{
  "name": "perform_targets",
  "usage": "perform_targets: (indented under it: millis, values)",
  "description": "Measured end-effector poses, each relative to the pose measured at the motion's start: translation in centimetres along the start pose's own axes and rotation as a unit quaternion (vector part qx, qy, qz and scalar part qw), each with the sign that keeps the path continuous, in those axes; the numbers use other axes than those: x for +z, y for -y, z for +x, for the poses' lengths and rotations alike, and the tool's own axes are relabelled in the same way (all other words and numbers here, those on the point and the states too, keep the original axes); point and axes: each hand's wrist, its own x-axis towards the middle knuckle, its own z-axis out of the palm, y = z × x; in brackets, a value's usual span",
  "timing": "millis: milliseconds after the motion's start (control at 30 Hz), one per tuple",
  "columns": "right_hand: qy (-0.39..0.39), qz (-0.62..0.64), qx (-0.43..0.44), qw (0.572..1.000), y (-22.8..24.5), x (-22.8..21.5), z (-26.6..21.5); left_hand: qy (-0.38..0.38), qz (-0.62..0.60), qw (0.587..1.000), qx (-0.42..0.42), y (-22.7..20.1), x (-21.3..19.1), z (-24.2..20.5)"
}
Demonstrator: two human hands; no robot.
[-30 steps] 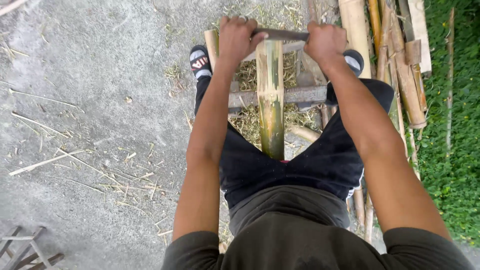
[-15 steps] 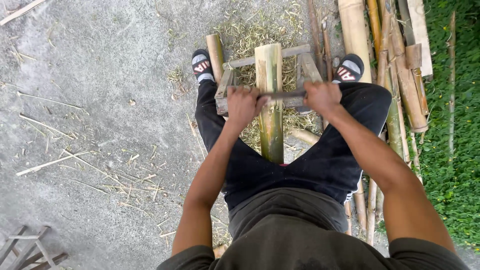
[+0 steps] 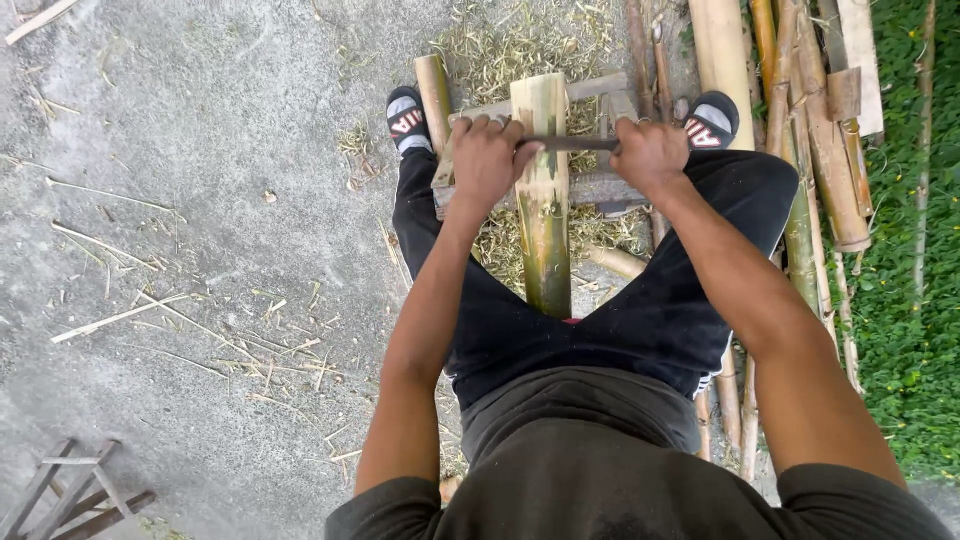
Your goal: Scraping the outer green layer off a bamboo pole using a large metal blade.
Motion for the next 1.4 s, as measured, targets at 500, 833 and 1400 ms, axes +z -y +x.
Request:
perform_targets:
  millis: [500, 833, 1400]
  values:
    - [-0.077, -0.013, -0.021, 0.997, -2.8, 1.6, 6.3, 0.084, 0.038, 0.994, -0.054, 3.0, 2.1, 5.7]
    - [-0.012, 0.025, -0.001, 1.0, -1.4, 2.8, 0.5, 0.062, 0.034, 0.997, -0.02, -0.8, 0.1, 0.6]
    - [-0.076, 0.007, -0.05, 0.996, -4.8, 3.2, 7.1, 0.079, 0.08, 0.99, -0.084, -0.5, 1.2, 6.4]
